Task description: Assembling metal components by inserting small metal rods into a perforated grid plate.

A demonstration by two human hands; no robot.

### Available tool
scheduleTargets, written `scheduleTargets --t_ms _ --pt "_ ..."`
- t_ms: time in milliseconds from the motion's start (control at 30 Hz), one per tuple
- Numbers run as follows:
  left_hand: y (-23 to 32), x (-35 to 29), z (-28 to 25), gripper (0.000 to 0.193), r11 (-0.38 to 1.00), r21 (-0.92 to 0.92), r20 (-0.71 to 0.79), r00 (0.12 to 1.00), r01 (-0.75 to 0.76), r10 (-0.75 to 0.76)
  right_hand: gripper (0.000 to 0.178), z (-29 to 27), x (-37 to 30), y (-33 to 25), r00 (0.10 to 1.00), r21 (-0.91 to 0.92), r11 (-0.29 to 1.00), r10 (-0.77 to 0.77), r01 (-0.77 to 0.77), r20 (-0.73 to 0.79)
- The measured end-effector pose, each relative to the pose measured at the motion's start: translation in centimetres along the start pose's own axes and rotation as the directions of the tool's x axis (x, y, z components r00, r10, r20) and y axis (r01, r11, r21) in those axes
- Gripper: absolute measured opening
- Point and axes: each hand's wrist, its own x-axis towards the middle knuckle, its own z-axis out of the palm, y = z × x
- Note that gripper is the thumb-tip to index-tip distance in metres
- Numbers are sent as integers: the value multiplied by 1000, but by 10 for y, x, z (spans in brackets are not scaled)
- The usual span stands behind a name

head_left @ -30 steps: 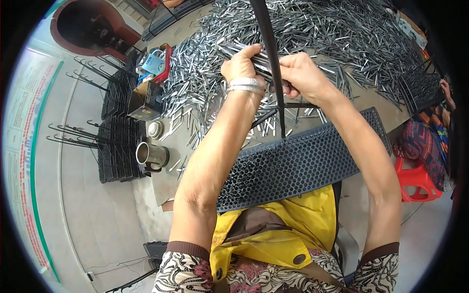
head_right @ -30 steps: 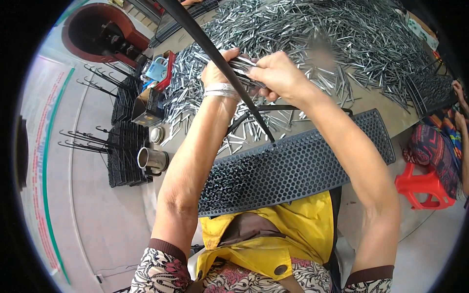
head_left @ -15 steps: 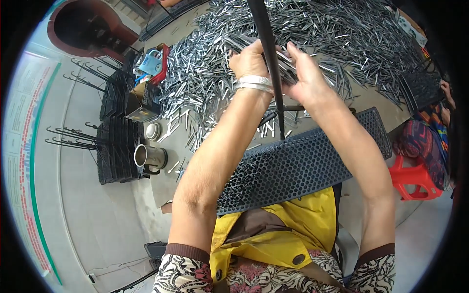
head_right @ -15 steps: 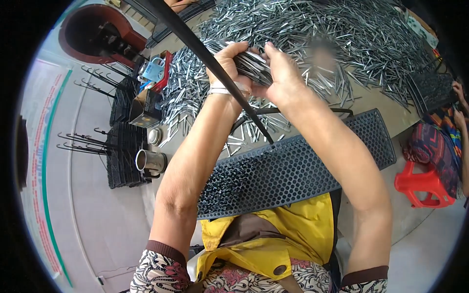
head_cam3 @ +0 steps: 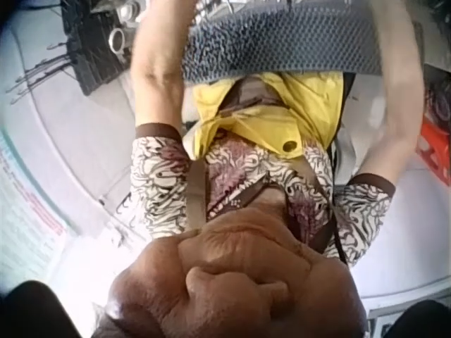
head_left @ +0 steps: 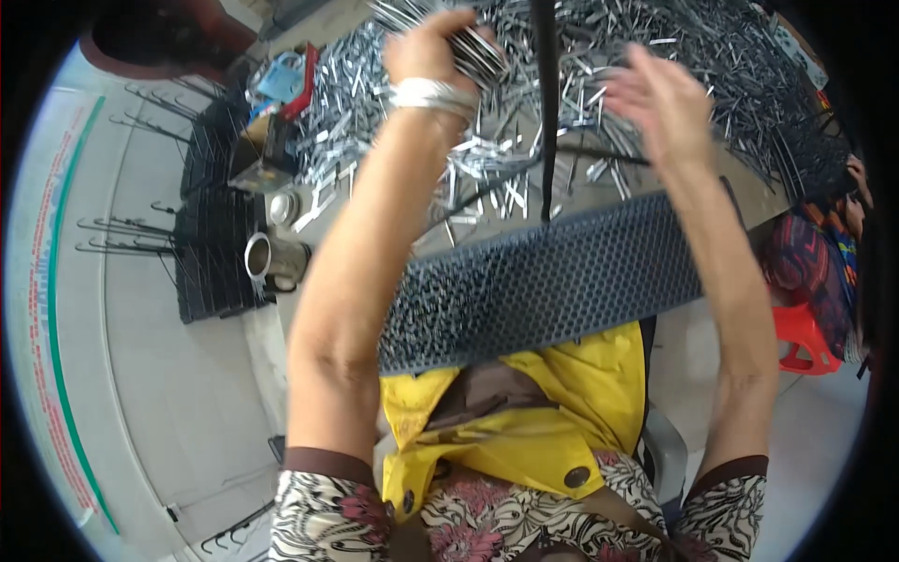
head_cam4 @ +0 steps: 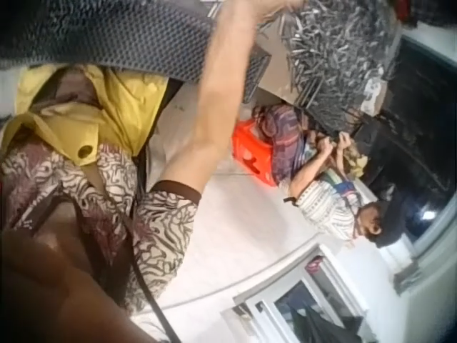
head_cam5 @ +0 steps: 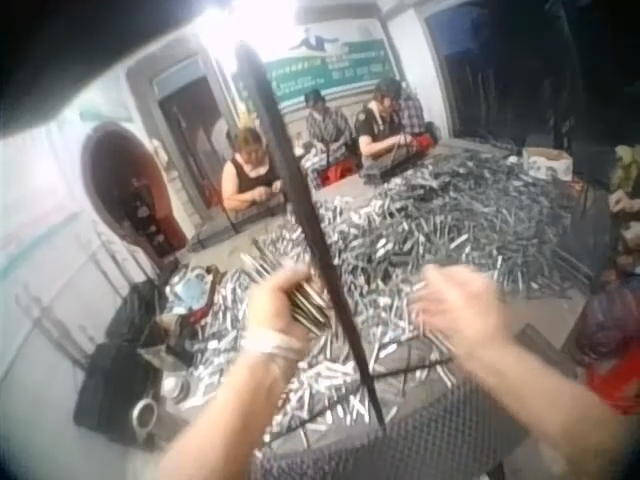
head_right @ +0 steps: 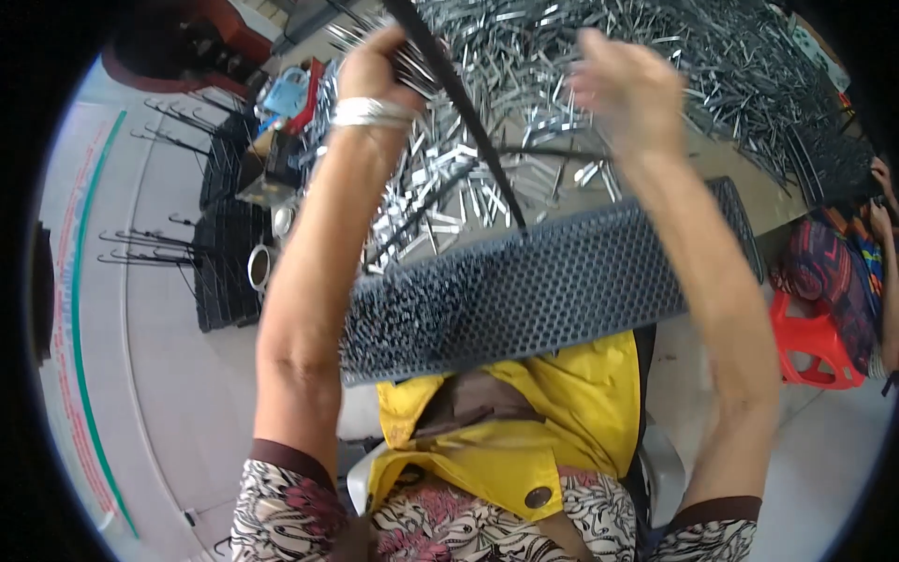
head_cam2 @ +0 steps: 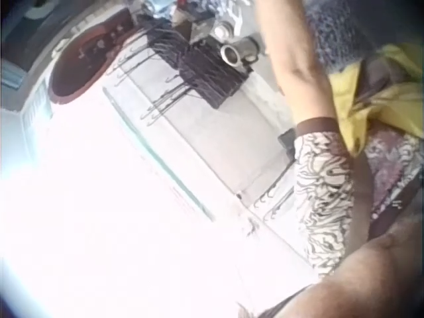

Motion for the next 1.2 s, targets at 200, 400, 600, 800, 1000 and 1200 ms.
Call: scheduleTargets --t_ms 200,400,600,800,1000,1200 --pt "79 -29 -81 7 990 23 239 961 140 -141 41 -175 -15 59 899 -935 232 -408 268 157" --pt "78 -155 -145 11 986 148 -45 996 81 -76 52 -239 -27 104 995 -851 518 -84 82 44" --pt "68 -258 -215 12 998 62 -361 932 26 -2 51 -266 -1 129 990 -859 510 -137 56 -17" --pt "79 -277 -298 13 990 135 -546 831 -35 104 48 -270 6 136 985 -833 553 -131 -21 -112" --pt "83 -219 -353 27 984 137 -747 640 -116 180 34 -274 -2 139 994 -717 697 -64 -21 -90" --pt "83 -169 -379 38 951 249 -814 493 -182 308 26 -267 -23 134 995 -678 735 -70 2 -73"
